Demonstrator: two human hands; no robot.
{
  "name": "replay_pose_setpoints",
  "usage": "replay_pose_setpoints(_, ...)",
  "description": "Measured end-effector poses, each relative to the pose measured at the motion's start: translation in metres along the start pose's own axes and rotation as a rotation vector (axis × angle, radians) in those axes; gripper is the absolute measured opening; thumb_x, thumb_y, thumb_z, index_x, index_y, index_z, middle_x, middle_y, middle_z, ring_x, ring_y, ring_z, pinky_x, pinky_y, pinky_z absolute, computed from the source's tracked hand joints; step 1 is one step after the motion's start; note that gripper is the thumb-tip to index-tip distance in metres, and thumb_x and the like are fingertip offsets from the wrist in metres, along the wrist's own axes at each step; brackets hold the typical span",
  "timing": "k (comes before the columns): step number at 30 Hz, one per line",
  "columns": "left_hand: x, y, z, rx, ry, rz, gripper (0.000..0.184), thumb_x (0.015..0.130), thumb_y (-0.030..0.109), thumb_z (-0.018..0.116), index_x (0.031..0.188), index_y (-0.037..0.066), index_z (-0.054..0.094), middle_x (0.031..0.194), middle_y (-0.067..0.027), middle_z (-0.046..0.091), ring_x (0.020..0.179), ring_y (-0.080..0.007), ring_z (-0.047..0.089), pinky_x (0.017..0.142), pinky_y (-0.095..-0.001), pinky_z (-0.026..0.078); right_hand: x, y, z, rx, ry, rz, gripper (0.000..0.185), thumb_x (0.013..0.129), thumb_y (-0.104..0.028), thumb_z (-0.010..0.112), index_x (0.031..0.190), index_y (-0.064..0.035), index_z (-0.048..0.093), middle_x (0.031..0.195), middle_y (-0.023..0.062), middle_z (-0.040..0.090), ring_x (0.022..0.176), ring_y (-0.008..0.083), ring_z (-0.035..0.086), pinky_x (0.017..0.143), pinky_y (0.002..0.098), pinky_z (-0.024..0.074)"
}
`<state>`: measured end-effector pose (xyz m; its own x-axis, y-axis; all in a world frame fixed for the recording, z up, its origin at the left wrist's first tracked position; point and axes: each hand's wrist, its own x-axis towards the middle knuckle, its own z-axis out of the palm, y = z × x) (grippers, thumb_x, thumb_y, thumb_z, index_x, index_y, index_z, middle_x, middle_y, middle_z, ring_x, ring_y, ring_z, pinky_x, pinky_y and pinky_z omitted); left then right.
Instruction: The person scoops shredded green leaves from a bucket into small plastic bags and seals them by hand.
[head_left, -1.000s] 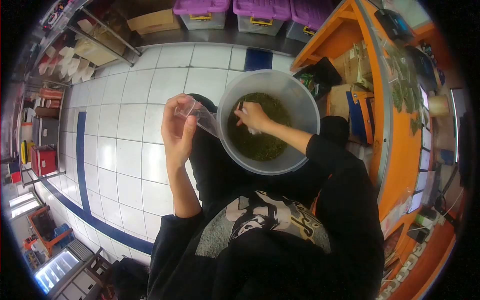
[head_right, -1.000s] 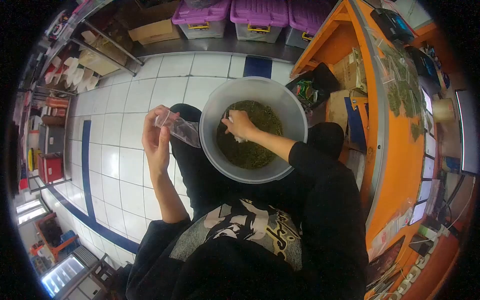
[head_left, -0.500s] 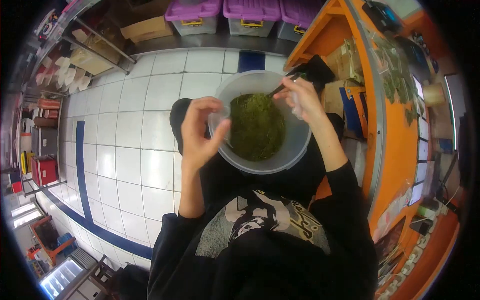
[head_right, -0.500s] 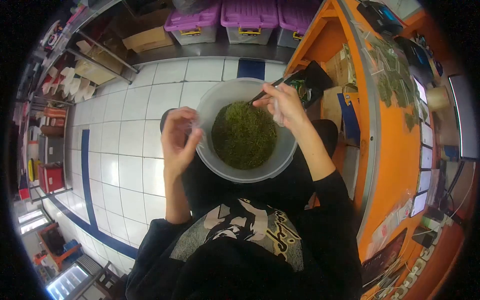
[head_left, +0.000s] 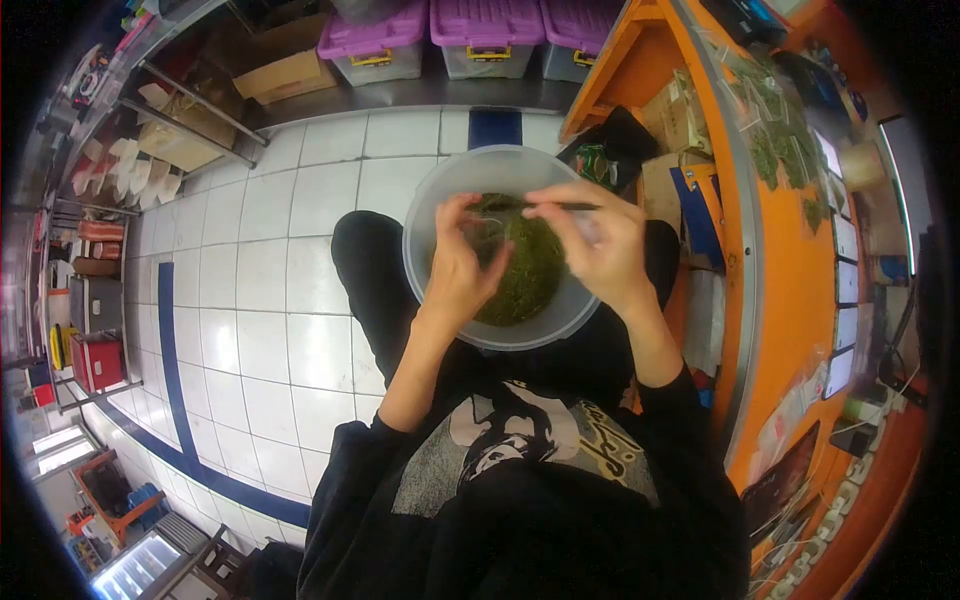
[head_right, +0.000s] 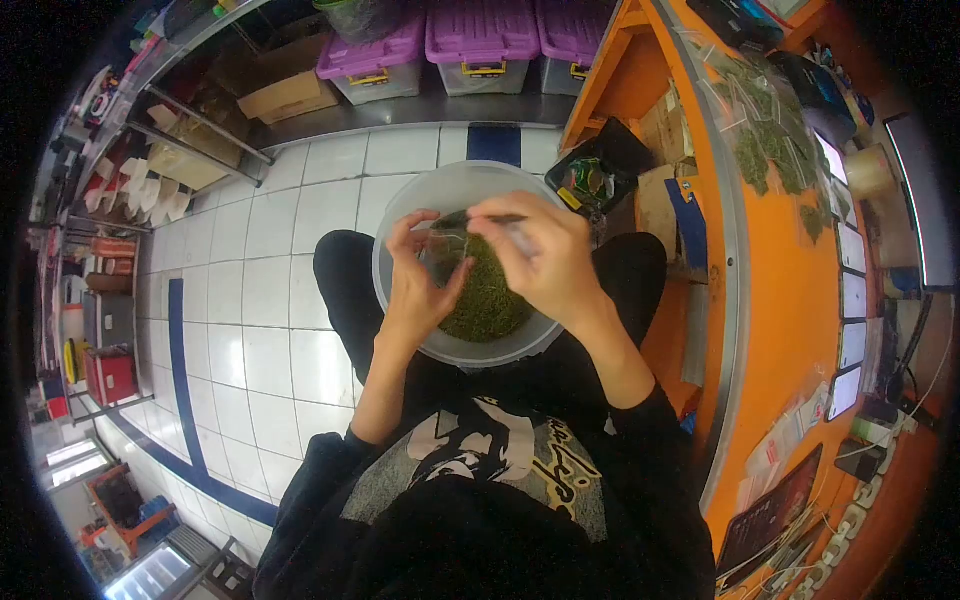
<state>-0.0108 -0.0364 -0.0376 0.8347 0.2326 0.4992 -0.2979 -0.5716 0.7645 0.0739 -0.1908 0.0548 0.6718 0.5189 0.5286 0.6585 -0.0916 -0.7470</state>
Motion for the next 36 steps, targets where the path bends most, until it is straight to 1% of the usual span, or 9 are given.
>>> replay_pose_setpoints(3, 0.001, -0.002, -0.004, 0.055, 0.051, 0.049, 0.075, 0.073, -0.006, 0.075, 0.13, -0.001, 0.027, 0.127, -0.0167, 0.044, 0.098, -0.0242, 0.058, 0.084, -0.0348, 0.05, -0.006, 0.004, -0.011, 0.044, 0.054, 0.03, 0.019, 0.078, 0.006, 0.066, 0.097, 0.0008, 0.066, 0.091, 0.0114, 0.069, 0.082, 0.025, 0.068, 0.072, 0.0307, 0.0517)
replay_pose_setpoints(6, -0.001, -0.001, 0.0, 0.027, 0.106, 0.088, 0.072, 0.072, -0.01, 0.074, 0.128, 0.001, 0.029, 0.125, -0.0172, 0.046, 0.097, -0.024, 0.059, 0.084, -0.0338, 0.051, -0.014, 0.006, -0.012, 0.011, -0.209, 0.165, 0.046, 0.073, 0.006, 0.07, 0.116, -0.0041, 0.06, 0.118, 0.0148, 0.058, 0.091, 0.0255, 0.066, 0.076, 0.0357, 0.0525)
replay_pose_setpoints(13, -0.004, 0.002, 0.006, -0.075, 0.092, 0.161, 0.068, 0.068, -0.012, 0.074, 0.122, 0.004, 0.036, 0.122, -0.017, 0.049, 0.094, -0.0234, 0.06, 0.082, -0.0323, 0.051, -0.028, 0.011, 0.021, -0.252, -0.41, 0.139, 0.025, 0.081, -0.008, 0.069, 0.106, -0.0054, 0.063, 0.11, 0.0143, 0.052, 0.083, 0.0346, 0.062, 0.074, 0.0401, 0.0502)
replay_pose_setpoints(15, -0.004, 0.007, 0.001, -0.027, -0.04, 0.11, 0.072, 0.067, -0.012, 0.073, 0.125, 0.004, 0.035, 0.123, -0.0197, 0.048, 0.094, -0.0283, 0.061, 0.08, -0.0358, 0.052, -0.029, 0.023, 0.022, -0.233, -0.41, 0.183, 0.017, 0.082, -0.011, 0.068, 0.096, -0.0027, 0.063, 0.099, 0.0144, 0.055, 0.083, 0.0363, 0.061, 0.072, 0.042, 0.0484)
replay_pose_setpoints(18, -0.007, 0.005, -0.004, -0.15, -0.061, -0.102, 0.061, 0.069, -0.008, 0.076, 0.119, 0.002, 0.042, 0.109, -0.0151, 0.057, 0.094, -0.0227, 0.062, 0.082, -0.0325, 0.052, -0.029, 0.032, 0.012, -0.115, -0.52, 0.168, 0.012, 0.082, -0.009, 0.068, 0.09, -0.0007, 0.063, 0.089, 0.0141, 0.057, 0.081, 0.0359, 0.061, 0.07, 0.041, 0.0473)
replay_pose_setpoints(20, -0.009, 0.0, -0.01, -0.457, -0.081, -0.359, 0.049, 0.075, -0.007, 0.075, 0.114, 0.002, 0.047, 0.096, -0.009, 0.064, 0.093, -0.0166, 0.063, 0.085, -0.0303, 0.051, -0.029, 0.029, 0.005, -0.029, -0.436, 0.174, 0.009, 0.081, -0.006, 0.067, 0.085, 0.0011, 0.063, 0.083, 0.0132, 0.059, 0.08, 0.0337, 0.062, 0.07, 0.0377, 0.0476)
replay_pose_setpoints(24, -0.01, -0.002, -0.015, -0.739, -0.036, -0.499, 0.038, 0.083, -0.007, 0.068, 0.114, 0.003, 0.047, 0.098, -0.0109, 0.065, 0.094, -0.0166, 0.063, 0.084, -0.0299, 0.052, -0.03, 0.025, 0.003, 0.02, -0.308, 0.176, 0.008, 0.079, 0.0, 0.067, 0.084, 0.0019, 0.062, 0.084, 0.012, 0.062, 0.078, 0.0248, 0.063, 0.071, 0.0304, 0.0476)
replay_pose_setpoints(29, -0.003, 0.003, -0.012, -0.709, 0.052, -0.56, 0.037, 0.085, -0.005, 0.066, 0.115, 0.002, 0.045, 0.098, -0.0134, 0.066, 0.092, -0.016, 0.064, 0.084, -0.0279, 0.051, -0.04, 0.027, 0.013, 0.043, -0.003, 0.26, 0.016, 0.079, 0.0, 0.068, 0.09, -0.0018, 0.058, 0.081, 0.0084, 0.065, 0.075, 0.0196, 0.065, 0.069, 0.0304, 0.0491)
replay_pose_setpoints(36, -0.01, -0.005, -0.009, -0.56, -0.008, -0.502, 0.044, 0.088, -0.006, 0.063, 0.106, 0.007, 0.025, 0.094, -0.0161, 0.063, 0.087, -0.016, 0.063, 0.079, -0.026, 0.052, -0.049, 0.026, 0.022, 0.031, -0.016, 0.292, 0.024, 0.079, 0.001, 0.068, 0.096, -0.004, 0.052, 0.08, 0.0077, 0.065, 0.078, 0.0197, 0.067, 0.07, 0.03, 0.0497)
